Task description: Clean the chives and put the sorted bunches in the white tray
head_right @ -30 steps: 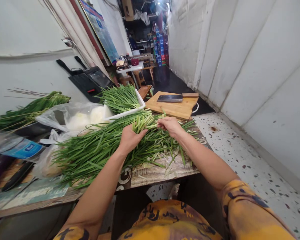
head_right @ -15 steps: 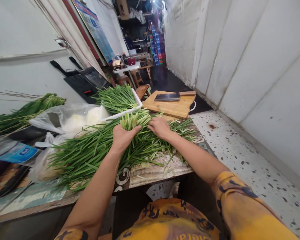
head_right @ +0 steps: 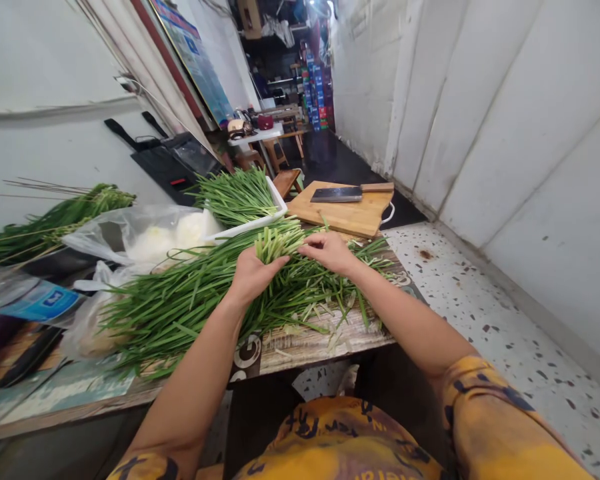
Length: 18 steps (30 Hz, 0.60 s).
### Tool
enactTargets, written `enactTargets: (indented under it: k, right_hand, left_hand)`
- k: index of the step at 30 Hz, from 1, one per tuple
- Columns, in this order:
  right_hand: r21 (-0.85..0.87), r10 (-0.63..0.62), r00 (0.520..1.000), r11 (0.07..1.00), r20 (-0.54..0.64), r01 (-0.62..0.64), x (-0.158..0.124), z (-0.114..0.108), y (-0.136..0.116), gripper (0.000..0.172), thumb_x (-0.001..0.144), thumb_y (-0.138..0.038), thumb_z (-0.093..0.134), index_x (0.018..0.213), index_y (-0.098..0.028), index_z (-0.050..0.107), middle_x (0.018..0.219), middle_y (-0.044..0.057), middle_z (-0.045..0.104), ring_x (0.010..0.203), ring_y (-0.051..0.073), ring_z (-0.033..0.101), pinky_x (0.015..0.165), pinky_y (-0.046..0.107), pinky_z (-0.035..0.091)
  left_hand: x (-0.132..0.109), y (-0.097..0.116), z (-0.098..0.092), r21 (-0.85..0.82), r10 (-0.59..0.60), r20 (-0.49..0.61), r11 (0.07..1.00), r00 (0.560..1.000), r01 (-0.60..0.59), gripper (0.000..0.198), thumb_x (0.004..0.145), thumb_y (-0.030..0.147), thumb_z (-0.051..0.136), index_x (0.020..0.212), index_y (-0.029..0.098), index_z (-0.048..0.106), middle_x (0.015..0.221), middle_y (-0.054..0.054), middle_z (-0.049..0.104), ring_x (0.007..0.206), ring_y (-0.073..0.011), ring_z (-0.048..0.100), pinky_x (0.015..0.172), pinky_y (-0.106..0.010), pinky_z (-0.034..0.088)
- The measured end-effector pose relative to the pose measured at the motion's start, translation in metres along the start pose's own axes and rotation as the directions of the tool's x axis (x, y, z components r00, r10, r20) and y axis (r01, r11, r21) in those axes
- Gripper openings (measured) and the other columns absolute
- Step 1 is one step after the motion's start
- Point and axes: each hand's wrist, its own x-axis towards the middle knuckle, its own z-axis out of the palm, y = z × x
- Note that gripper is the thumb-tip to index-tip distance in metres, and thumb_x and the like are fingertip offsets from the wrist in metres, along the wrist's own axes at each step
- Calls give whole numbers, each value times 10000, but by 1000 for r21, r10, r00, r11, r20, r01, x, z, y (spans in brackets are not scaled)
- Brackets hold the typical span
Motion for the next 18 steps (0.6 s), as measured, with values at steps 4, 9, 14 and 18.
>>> enactTargets:
  k: [4, 9, 14, 18]
  right_hand:
    - [170, 131, 991, 976, 32, -134, -1, 12, -1, 334, 723, -465, 692, 756, -134, 680, 577, -20, 563, 532, 98, 471, 530, 235, 367]
    - [232, 143, 990, 963, -4, -138, -2, 24, -2, 290, 700, -439, 705, 708, -150, 681, 557, -25, 552, 526, 99, 472, 527, 236, 385]
    - [257, 183, 983, 951, -29, -170, -2, 16, -8, 239, 655, -372, 741, 724, -145, 708, 547, -21, 586, 504, 91, 486, 505, 230, 389]
    - [316, 259, 965, 920, -39, -234, 2, 6, -2, 278, 610, -390, 775, 666, -134, 683, 511, -14, 587, 465, 86, 487, 470, 223, 395]
  left_hand:
    - [0, 2, 1, -51, -30, -5, 998, 1000, 29, 323, 688, 277, 717, 985, 149, 721, 999, -65, 743, 925, -235, 684, 924, -379, 518]
    - [1, 5, 1, -99, -58, -23, 994, 998, 55, 334, 658, 287, 742, 960, 146, 727, 989, -67, 745, 926, -242, 685, 928, -388, 519]
    - [1, 7, 1, -153, -57, 16, 986, 998, 58, 320, 641, 271, 757, 935, 148, 729, 983, -66, 749, 932, -241, 689, 943, -385, 518]
    - [0, 7, 2, -137, -66, -5, 988, 998, 65, 298, 638, 248, 757, 920, 153, 729, 965, -64, 751, 927, -248, 692, 944, -395, 521]
